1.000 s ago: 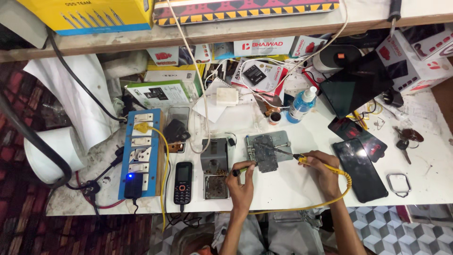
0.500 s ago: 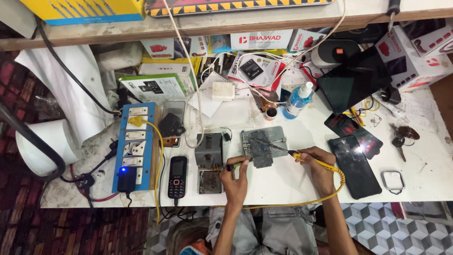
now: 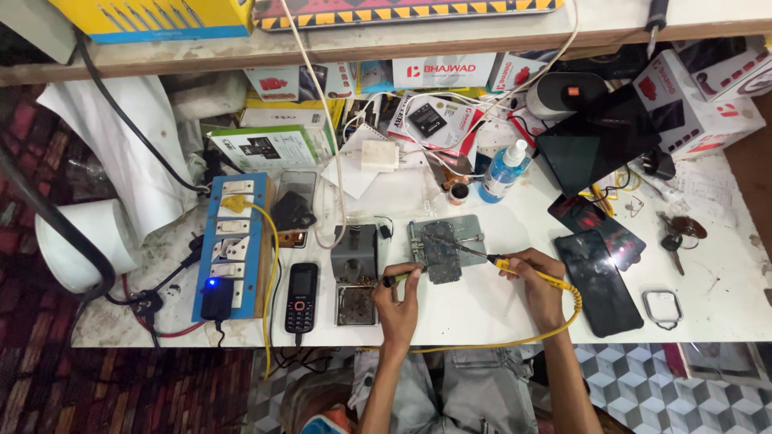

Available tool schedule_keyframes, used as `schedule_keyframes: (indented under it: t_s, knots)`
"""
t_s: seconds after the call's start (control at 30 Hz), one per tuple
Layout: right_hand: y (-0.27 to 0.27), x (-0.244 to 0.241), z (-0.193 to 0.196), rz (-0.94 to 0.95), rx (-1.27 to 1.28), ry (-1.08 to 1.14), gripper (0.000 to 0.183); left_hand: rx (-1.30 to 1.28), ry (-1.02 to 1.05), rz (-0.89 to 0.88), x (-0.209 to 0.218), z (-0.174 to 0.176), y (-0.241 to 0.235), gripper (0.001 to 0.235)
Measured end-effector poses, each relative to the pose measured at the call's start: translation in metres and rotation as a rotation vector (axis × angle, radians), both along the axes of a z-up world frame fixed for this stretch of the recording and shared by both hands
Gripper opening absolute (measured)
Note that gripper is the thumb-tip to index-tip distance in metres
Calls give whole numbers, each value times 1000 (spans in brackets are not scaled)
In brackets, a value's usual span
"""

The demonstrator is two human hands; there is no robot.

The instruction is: The person uses a soldering iron and a small tool to work on a circuit board held in a vise. The person repeatedly applies the soldering iron to different areas of the board while manipulating components with the other hand.

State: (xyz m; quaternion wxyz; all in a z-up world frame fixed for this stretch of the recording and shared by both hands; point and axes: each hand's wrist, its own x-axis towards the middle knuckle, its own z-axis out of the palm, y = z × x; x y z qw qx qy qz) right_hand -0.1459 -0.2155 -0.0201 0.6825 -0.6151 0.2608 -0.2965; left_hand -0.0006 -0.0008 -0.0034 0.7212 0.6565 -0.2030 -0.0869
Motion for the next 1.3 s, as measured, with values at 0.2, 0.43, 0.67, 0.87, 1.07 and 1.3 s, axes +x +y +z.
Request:
schedule_keyframes:
  t_s: [0.2, 0.43, 0.67, 0.87, 1.07, 1.3]
  knots:
    - [0, 1, 4, -2, -32, 31, 18, 16, -3, 2, -1, 0, 0, 12]
    - [1, 0, 4, -1, -47, 33, 18, 12, -9, 2, -2, 0, 0, 12]
    - [0, 0, 2, 4, -47, 28, 19, -22, 5, -1, -1, 1, 0, 12]
    - [0, -2, 3, 1, -44, 41, 20, -12, -9, -4, -1, 0, 0, 12]
    - [1, 0, 5, 6, -35, 37, 21, 9, -14, 8, -1, 1, 1, 12]
    - [0, 2, 4, -4, -27, 38, 21, 3, -12, -3, -1, 1, 0, 12]
